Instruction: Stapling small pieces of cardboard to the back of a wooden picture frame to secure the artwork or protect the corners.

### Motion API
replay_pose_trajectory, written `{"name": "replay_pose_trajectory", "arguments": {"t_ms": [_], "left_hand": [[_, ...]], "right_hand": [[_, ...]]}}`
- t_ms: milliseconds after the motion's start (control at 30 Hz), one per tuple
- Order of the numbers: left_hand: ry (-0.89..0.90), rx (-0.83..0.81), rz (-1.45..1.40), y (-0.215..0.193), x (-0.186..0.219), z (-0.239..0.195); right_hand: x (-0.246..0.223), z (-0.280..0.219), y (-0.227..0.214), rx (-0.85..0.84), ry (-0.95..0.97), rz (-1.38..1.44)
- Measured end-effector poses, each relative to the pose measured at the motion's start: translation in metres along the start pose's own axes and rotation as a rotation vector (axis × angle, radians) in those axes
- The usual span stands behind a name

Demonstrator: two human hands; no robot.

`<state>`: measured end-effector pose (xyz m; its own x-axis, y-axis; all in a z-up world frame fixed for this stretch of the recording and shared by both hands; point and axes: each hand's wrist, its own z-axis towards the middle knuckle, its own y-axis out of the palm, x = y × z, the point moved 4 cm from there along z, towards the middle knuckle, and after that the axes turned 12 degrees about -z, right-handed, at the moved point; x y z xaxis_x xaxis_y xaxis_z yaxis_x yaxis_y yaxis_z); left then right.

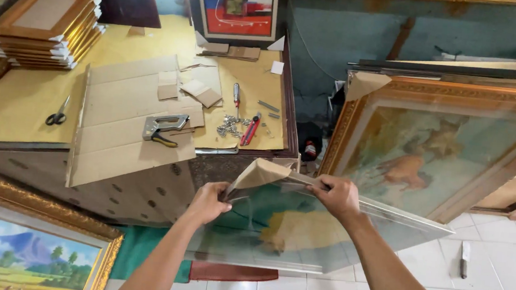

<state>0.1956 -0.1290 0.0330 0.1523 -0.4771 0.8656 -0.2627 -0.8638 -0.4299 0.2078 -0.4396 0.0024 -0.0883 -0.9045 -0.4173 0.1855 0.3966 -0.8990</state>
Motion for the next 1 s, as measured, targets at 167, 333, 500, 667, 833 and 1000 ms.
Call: {"name": "replay_pose_trajectory", "arguments": {"t_ms": [167,333,500,667,833,1000], "left_hand": [[0.342,0.121,0.173,-0.026,0.057,-0.047],[1.14,0.239,0.766,0.007,0.16,-0.078],[0.789,0.009,1.117,0.072,0.129,0.04],[0.979,0.023,1.041,0.062,0.157,0.015],[0.894,-0.031,1.015,0.036,0.147,0.004],[0.427,-0.152,1.04,-0.054,0.135,-0.027]], "right_hand": [[-0.033,-0.019,0.022,0.123,-0.202,-0.056],[-0.078,-0.008,0.005,0.353,-0.404,-0.02],[-0.102,0.001,-0.025,0.597,-0.455,-0.108],[-0.11,-0.014,-0.059,0.61,-0.391,0.065],[-0.103,-0.031,-0.06,0.465,-0.642,0.231],[-0.022,-0.046,-0.06,-0.022,-0.137,-0.087]]}}
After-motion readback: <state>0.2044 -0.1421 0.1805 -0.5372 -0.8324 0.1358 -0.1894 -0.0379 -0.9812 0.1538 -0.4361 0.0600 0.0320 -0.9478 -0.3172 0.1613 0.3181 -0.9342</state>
